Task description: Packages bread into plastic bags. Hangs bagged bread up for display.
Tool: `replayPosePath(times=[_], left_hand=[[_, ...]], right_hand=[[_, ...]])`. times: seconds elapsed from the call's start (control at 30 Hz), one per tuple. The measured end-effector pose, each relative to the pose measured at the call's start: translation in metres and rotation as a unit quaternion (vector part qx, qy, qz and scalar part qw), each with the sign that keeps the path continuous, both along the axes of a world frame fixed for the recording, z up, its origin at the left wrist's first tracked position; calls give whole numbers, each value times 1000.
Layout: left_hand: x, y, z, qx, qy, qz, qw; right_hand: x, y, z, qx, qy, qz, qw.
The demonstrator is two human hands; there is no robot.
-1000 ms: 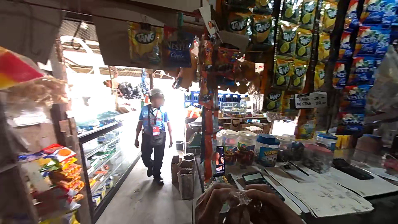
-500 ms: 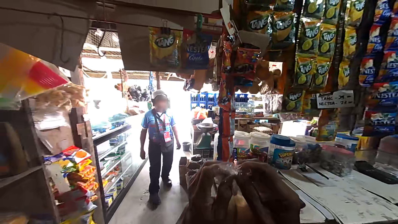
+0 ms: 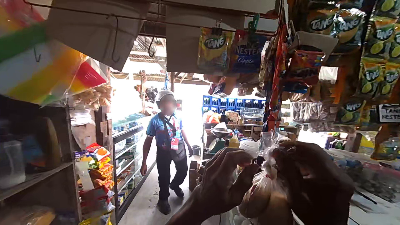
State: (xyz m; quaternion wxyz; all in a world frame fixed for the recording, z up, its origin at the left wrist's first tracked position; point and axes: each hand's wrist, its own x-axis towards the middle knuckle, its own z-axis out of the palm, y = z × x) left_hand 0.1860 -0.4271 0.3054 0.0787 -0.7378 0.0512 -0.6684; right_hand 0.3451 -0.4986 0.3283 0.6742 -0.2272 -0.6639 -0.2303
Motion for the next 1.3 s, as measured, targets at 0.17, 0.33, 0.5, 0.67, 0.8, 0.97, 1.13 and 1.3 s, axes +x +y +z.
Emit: replayPosePath(times=[0.17,0.33,0.5,0.67,0.8,0.97,1.13,1.3], left_hand=[[-35,22,9,5,-15,27,1000],[-64,42,9,-4,-35,50,998],[-70,58,7,-10,-16,49,999],[-49,79,-8,-48,-13,0,999],[-27,88,-31,-66,-51,8,996],[-29,122,-30,-48,-66,33,996],[-63,191,1,-12,-81,24,996],[-107,266,36,-10,-54,23,998]], right_hand=[[-17,15,16,6,-12,-26,1000],[-28,26,31,46,-17,-25,998],[-22,25,47,42,2,-47,998],[-5,28,41,1,-35,-72,997],[-1,49,28,-54,-107,-53,991],[-18,92,42,-47,-135,-101,985],[-56,151,71,-45,-89,-166,981],[-93,217,112,-48,-14,-172,984]])
